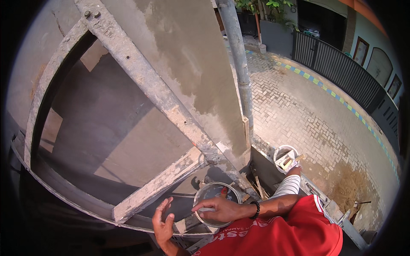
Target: The person applies and smooths wet plaster onto a vertical wall using a trowel and a bucket of material. They repeatedly dip the trowel into the bucket, spread the plaster over the surface, and use a wooden straightedge to level the applied layer.
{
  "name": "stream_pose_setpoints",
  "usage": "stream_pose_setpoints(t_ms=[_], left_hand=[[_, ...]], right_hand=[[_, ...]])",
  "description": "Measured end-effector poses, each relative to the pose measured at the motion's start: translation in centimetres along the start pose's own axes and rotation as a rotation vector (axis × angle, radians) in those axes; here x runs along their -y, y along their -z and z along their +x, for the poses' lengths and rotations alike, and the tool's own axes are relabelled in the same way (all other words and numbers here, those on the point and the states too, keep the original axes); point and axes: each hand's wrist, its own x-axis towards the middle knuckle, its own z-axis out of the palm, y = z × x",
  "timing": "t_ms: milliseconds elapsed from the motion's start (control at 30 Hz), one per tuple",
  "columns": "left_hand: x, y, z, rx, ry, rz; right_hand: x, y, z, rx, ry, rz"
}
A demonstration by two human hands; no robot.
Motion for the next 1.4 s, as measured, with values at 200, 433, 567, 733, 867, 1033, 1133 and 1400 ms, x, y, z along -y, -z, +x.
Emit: stream_pose_setpoints(t_ms=[200, 433, 567, 733, 867, 1033, 1133, 1400], left_hand=[[-7.5, 0.1, 6.6, -0.265, -0.62, 0.408], [-6.6, -0.8, 10.8, -0.048, -0.206, 0.736], [-7.7, -0.9, 11.1, 0.067, -0.044, 0.802], [-7.8, -1.0, 11.4, 0.054, -0.045, 0.807], [-7.4, -0.7, 11.1, 0.025, -0.015, 0.85], [-7.0, -0.6, 10.9, 0.026, -0.035, 0.844], [-6.5, -0.6, 11.2, 0.037, -0.033, 0.847], [-6.6, -0.5, 11.3, 0.032, -0.031, 0.79]], right_hand=[[-0.9, -0.2, 0.4, -0.01, -0.104, 0.108], [1.4, -1.1, 0.0, -0.078, -0.026, 0.197], [4.9, -0.7, -0.5, -0.034, -0.064, 0.257], [10.5, 0.2, -1.4, -0.059, -0.106, 0.32], [13.7, 0.7, -2.6, -0.067, -0.067, 0.363], [19.1, 1.2, -5.6, -0.215, 0.09, 0.46], [21.7, 1.7, -7.9, -0.354, 0.193, 0.457], [25.5, 2.7, -16.4, -0.801, 0.494, 0.121]])
